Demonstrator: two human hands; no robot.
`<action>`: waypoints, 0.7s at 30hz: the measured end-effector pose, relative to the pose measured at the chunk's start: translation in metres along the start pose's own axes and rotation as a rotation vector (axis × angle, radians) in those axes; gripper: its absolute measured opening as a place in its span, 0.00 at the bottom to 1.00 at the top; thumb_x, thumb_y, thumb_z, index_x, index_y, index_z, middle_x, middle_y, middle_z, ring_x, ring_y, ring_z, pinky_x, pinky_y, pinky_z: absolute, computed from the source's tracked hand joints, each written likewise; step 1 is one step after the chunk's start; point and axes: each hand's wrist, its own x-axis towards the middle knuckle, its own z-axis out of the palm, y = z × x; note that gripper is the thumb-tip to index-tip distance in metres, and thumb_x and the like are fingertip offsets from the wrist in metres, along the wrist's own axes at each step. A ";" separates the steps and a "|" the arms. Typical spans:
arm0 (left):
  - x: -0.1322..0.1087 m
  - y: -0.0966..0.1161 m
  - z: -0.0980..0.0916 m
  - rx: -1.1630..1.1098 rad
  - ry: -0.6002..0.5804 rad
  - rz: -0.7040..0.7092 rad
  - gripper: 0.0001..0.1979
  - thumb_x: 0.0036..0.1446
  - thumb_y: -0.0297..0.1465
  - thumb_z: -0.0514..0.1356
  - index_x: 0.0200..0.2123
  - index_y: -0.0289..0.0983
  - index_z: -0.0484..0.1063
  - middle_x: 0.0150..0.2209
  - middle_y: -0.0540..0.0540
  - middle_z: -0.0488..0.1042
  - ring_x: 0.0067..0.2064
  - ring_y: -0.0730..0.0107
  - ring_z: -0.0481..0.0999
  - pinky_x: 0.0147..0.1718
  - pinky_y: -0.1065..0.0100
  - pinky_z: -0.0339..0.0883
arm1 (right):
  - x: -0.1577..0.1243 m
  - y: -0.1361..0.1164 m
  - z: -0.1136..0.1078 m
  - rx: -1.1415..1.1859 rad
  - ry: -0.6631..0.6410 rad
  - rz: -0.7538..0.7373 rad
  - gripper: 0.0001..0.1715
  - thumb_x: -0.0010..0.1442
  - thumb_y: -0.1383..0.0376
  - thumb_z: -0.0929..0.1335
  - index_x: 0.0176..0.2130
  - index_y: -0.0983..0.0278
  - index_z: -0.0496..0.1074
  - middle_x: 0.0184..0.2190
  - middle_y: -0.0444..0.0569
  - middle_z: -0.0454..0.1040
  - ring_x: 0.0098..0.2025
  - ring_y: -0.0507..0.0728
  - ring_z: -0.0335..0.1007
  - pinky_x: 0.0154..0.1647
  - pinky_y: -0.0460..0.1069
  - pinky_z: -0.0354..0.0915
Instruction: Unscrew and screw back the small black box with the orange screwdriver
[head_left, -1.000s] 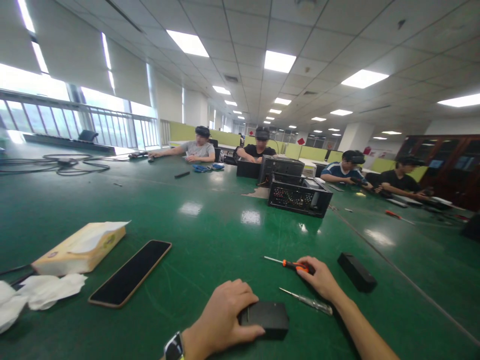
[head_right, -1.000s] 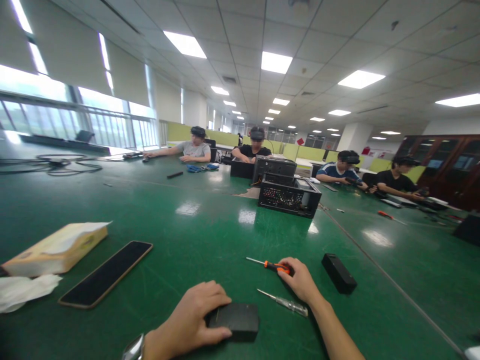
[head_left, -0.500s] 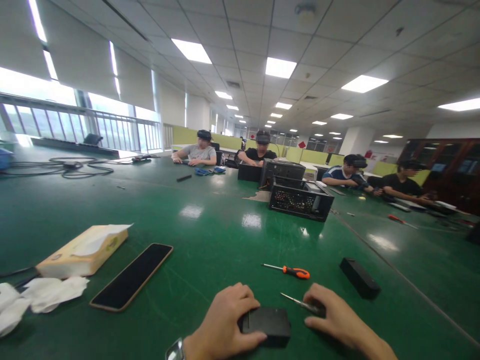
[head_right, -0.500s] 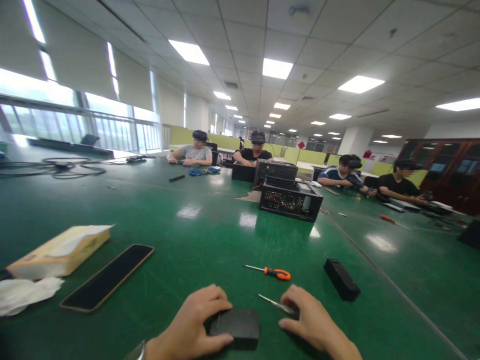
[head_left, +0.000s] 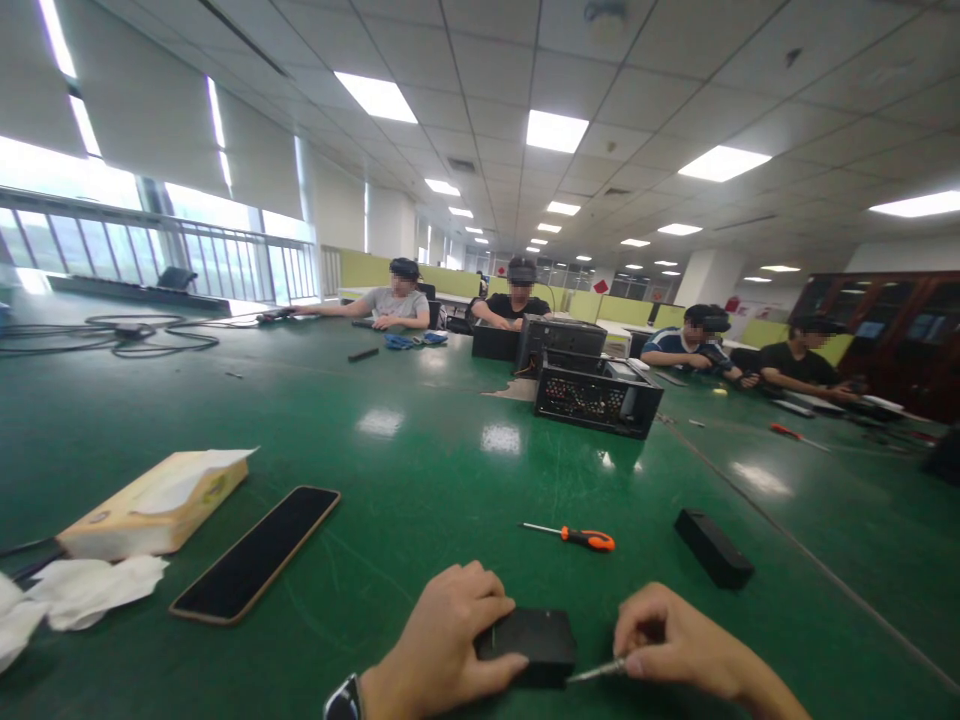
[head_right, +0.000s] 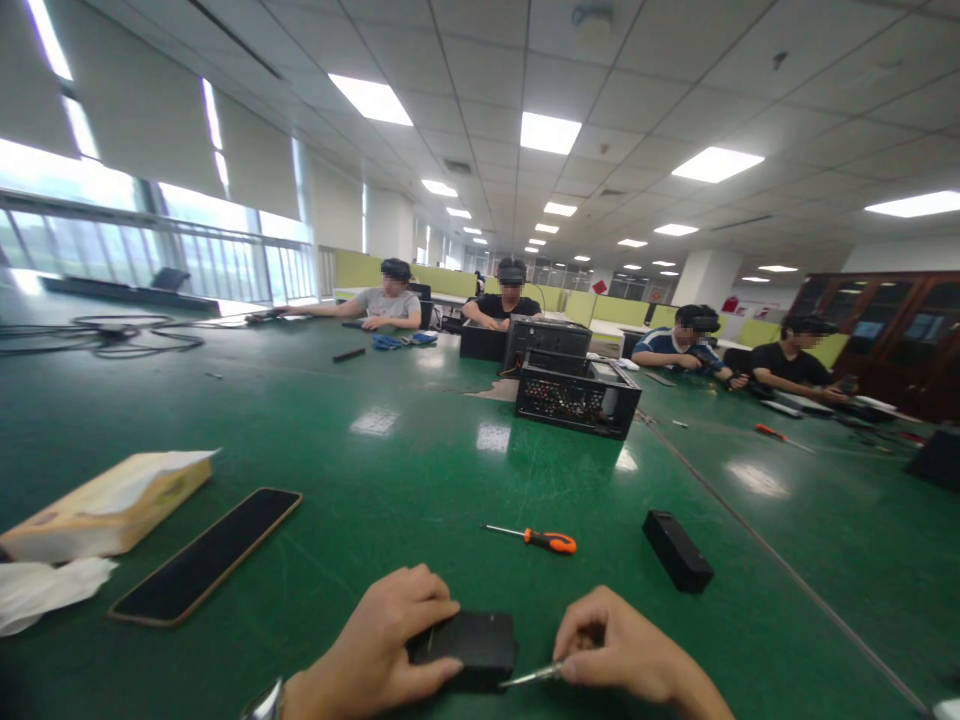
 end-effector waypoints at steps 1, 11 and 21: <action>0.000 0.000 -0.001 0.009 -0.008 0.003 0.14 0.52 0.42 0.66 0.35 0.38 0.78 0.32 0.45 0.76 0.33 0.61 0.72 0.32 0.64 0.62 | 0.001 -0.002 0.003 -0.006 0.009 0.015 0.17 0.49 0.54 0.74 0.30 0.66 0.80 0.22 0.43 0.69 0.26 0.51 0.61 0.27 0.45 0.57; 0.001 -0.002 0.001 -0.030 0.037 0.020 0.08 0.60 0.32 0.58 0.35 0.37 0.77 0.31 0.46 0.76 0.34 0.62 0.73 0.33 0.64 0.62 | -0.004 -0.002 -0.011 0.040 0.040 0.042 0.17 0.52 0.54 0.74 0.31 0.67 0.79 0.22 0.42 0.69 0.25 0.50 0.59 0.27 0.45 0.55; 0.000 -0.005 0.002 -0.044 0.048 0.021 0.08 0.60 0.32 0.59 0.35 0.37 0.78 0.32 0.46 0.77 0.34 0.62 0.74 0.33 0.64 0.63 | -0.004 0.004 -0.014 0.011 0.045 0.030 0.17 0.53 0.53 0.73 0.32 0.66 0.78 0.24 0.42 0.68 0.26 0.51 0.60 0.28 0.46 0.56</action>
